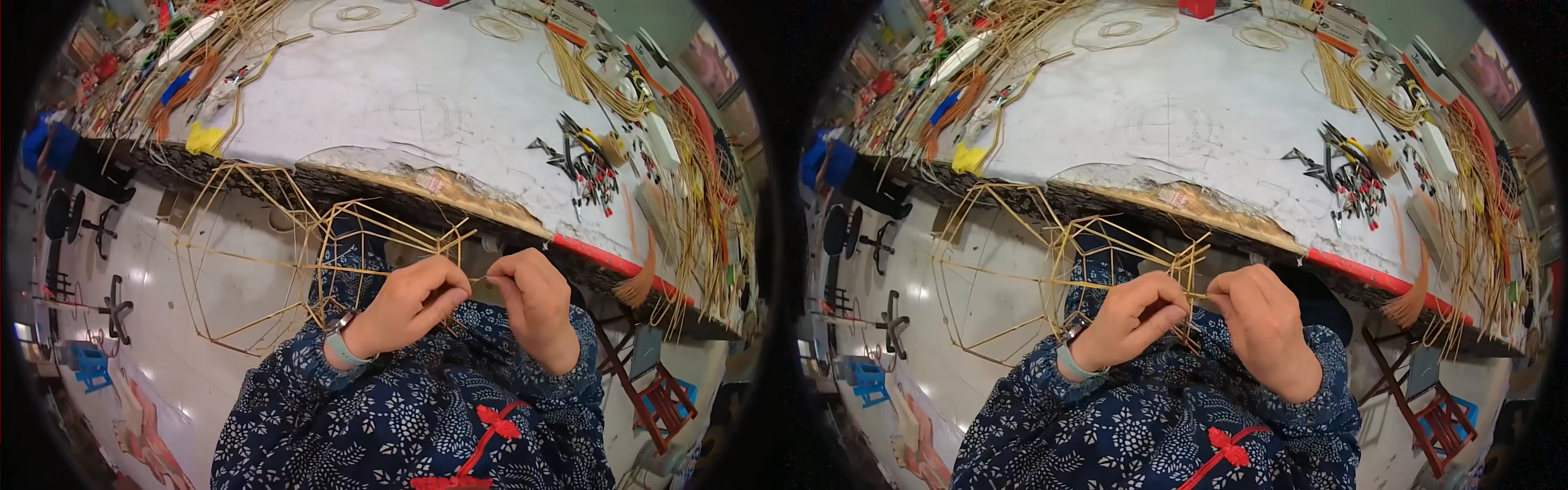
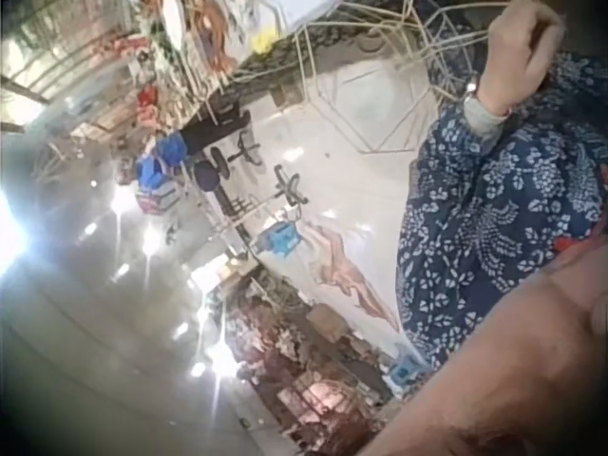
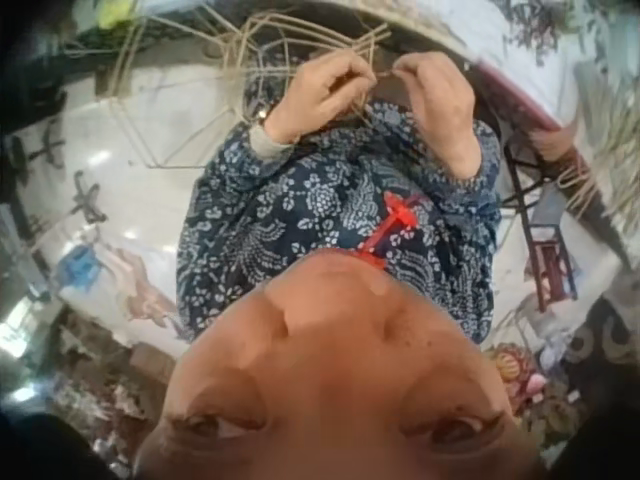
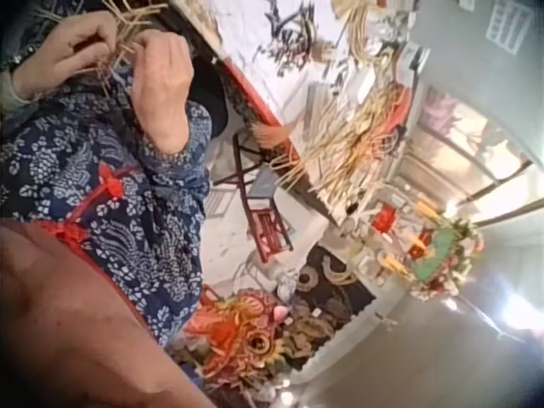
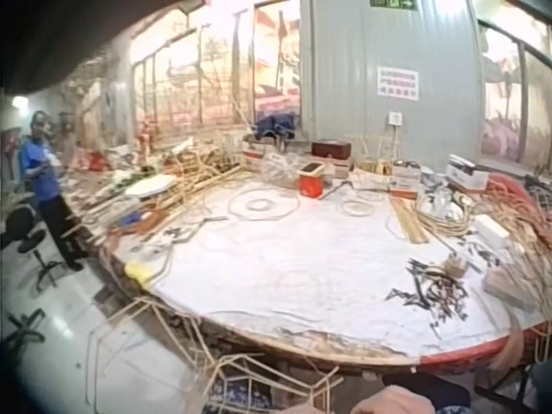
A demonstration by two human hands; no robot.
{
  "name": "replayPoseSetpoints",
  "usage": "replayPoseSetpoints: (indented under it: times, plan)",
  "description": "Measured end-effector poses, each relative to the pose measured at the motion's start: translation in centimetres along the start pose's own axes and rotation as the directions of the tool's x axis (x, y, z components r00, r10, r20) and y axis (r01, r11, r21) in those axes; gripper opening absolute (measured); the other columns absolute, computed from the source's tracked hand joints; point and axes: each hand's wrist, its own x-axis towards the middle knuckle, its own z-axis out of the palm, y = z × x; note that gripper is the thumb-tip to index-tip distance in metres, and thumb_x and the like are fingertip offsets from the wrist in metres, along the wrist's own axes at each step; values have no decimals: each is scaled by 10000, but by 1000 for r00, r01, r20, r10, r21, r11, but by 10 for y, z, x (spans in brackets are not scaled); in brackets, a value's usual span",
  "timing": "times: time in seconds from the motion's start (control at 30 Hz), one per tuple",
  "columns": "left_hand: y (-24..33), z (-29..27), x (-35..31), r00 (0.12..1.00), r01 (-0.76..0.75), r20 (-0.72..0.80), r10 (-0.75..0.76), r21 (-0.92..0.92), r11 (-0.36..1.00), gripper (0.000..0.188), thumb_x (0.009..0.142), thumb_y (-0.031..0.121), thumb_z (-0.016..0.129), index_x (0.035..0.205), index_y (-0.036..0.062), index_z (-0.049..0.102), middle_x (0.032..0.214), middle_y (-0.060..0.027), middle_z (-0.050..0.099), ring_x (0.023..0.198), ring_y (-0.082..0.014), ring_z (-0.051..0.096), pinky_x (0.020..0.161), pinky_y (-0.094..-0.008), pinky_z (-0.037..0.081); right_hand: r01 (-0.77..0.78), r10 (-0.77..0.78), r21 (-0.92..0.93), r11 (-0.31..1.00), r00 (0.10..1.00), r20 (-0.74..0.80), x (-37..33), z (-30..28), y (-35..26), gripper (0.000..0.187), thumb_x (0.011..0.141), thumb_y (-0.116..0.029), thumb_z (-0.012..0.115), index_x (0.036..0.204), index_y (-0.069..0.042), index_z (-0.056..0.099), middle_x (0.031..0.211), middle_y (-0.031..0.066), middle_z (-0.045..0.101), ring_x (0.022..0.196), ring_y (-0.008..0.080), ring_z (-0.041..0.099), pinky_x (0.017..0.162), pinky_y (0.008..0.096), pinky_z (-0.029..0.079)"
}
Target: Assembling a complex 3D bamboo structure by gluing and binding thin wooden sticks.
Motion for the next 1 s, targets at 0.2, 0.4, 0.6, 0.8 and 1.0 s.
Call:
replayPoseSetpoints:
  times: [0.2, 0.4, 0.6, 0.8, 1.0]
  plan:
    - [-4, 3, -2, 995, -23, -94, 20, -32, 999, 85, 879, -16, 659, 963, -7, 663, 841, -50, 645, 673, -107, 606, 572, -245, 460, 57, -60, 63, 996, 996, 59, 6, 4, -15, 180, 719, 99, 685, 856, -3, 629, 794, 128, 611, 701, 300, 601, 612, 345, 481]
    - [-1, -6, -6, 988, 154, 42, -149, -338, 928, 84, 949, 35, 600, 1015, -9, 627, 851, -37, 649, 677, -72, 588, 574, -219, 470, -62, 63, -17, 998, 997, 36, 1, -3, -6, 98, 801, 44, 692, 872, 15, 630, 816, 100, 638, 716, 226, 620, 631, 308, 489]
    - [-2, -14, -5, 957, 130, -85, -278, -729, 672, 189, 1014, 178, 556, 1006, -8, 589, 879, -90, 645, 662, -107, 585, 574, -205, 485, -640, 406, 565, 521, 768, 495, 14, 4, 10, 124, 926, -80, 657, 952, 40, 637, 910, 88, 685, 801, 131, 651, 726, 262, 538]
    - [-10, -12, -4, 968, 20, -171, -185, -681, 732, 158, 1010, 111, 544, 1025, -33, 607, 917, -109, 662, 723, -114, 616, 612, -226, 516, -712, 378, 673, 200, 690, 617, 22, 1, 9, 159, 948, -107, 644, 1001, 42, 640, 952, 123, 692, 816, 146, 682, 765, 266, 565]
    - [-9, -7, -4, 966, -19, -216, -144, -614, 789, 141, 999, 69, 554, 1031, -48, 625, 923, -110, 671, 754, -116, 638, 649, -237, 545, -732, 344, 648, 212, 676, 651, 24, 0, 4, 115, 916, -69, 672, 943, 42, 662, 877, 104, 704, 779, 142, 681, 721, 251, 561]
